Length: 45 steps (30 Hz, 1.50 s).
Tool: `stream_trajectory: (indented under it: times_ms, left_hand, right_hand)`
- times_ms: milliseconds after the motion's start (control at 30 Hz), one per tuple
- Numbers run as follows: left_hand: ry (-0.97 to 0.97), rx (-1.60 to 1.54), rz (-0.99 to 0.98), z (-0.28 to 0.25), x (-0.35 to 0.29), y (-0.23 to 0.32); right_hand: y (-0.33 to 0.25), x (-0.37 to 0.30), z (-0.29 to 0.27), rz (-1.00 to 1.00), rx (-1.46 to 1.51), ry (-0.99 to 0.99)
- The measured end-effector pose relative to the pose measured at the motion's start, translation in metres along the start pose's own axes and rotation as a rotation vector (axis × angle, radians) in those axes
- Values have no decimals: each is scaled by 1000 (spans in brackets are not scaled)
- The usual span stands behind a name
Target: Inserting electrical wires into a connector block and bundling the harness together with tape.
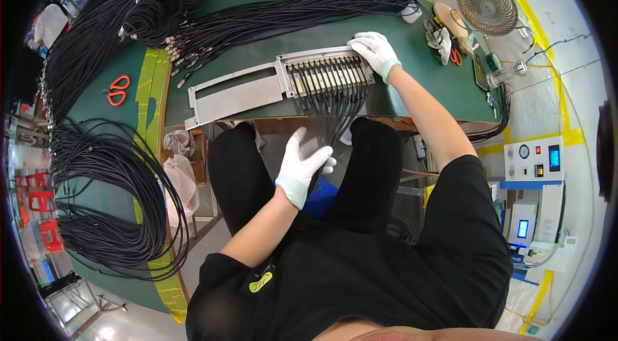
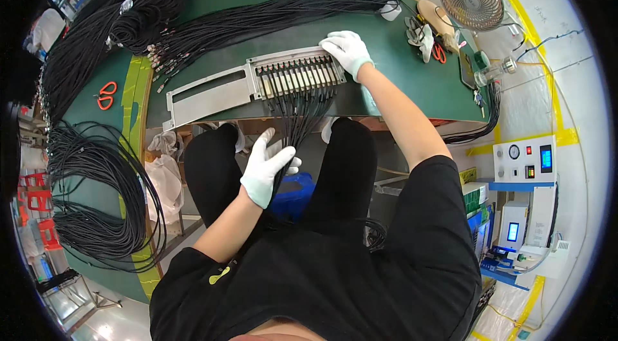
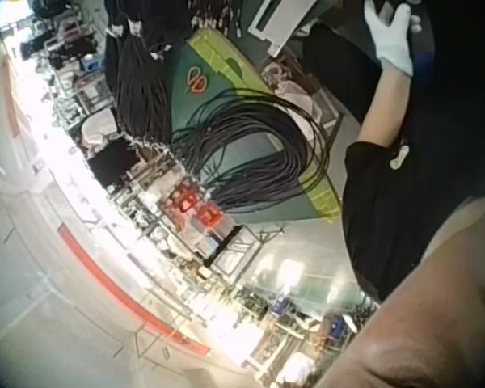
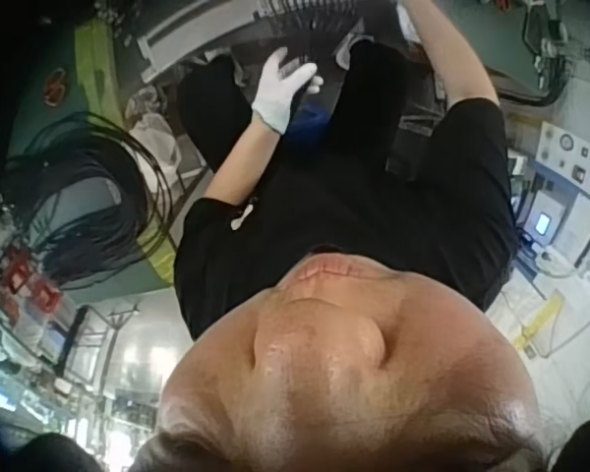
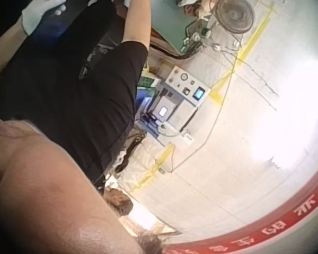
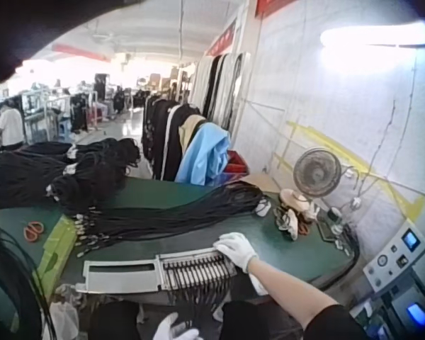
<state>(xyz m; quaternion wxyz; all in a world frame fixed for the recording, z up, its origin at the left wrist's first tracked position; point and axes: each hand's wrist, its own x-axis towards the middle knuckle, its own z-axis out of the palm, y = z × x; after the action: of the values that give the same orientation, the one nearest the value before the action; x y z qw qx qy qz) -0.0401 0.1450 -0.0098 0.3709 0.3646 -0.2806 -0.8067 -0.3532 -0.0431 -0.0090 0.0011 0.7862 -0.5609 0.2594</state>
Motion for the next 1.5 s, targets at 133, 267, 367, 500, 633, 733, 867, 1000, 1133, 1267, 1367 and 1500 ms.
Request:
stream_trajectory:
  times_ms: [133, 267, 367, 500, 633, 733, 867, 1000, 1133, 1267, 1367, 1500]
  left_hand:
    - [-356, -69, -330, -1, 21, 16]
    - [-484, -332, -538, 40, 37, 52]
    - [-472, -428, -442, 68, 33, 86]
    - [-489, -382, -431, 64, 35, 78]
    - [-389, -105, -442, 26, 29, 21]
    - [-429, -95, -402, 8, 29, 9]
    - [-563, -53, -452, 23, 33, 10]
    - [-770, -2, -620, 59, -1, -14]
    - [-814, 9, -447, 56, -23, 13]
    - [-718, -202, -46, 18, -49, 74]
    - [-538, -228, 396, 19, -66, 106]
    - [-162, -208, 660, 32, -61, 120]
  right_hand:
    - [-7, -12, 10, 33, 49, 88]
    - [-6, -9, 15, 50, 112, 57]
    - [-3, -10, 12, 44, 154, 49]
    - [3, -12, 12, 64, 133, 60]
    - [2, -12, 20, 75, 128, 102]
    - [2, -13, 18, 80, 113, 122]
    - [-3, -14, 17, 106, 103, 122]
    - [-5, -3, 16, 21, 118, 148]
    - [20, -6, 11, 63, 404, 35]
    - [-29, -17, -16, 672, 1132, 384]
    - [-125, -30, -31, 507, 1424, 148]
    - [-282, -54, -46, -204, 1831, -499]
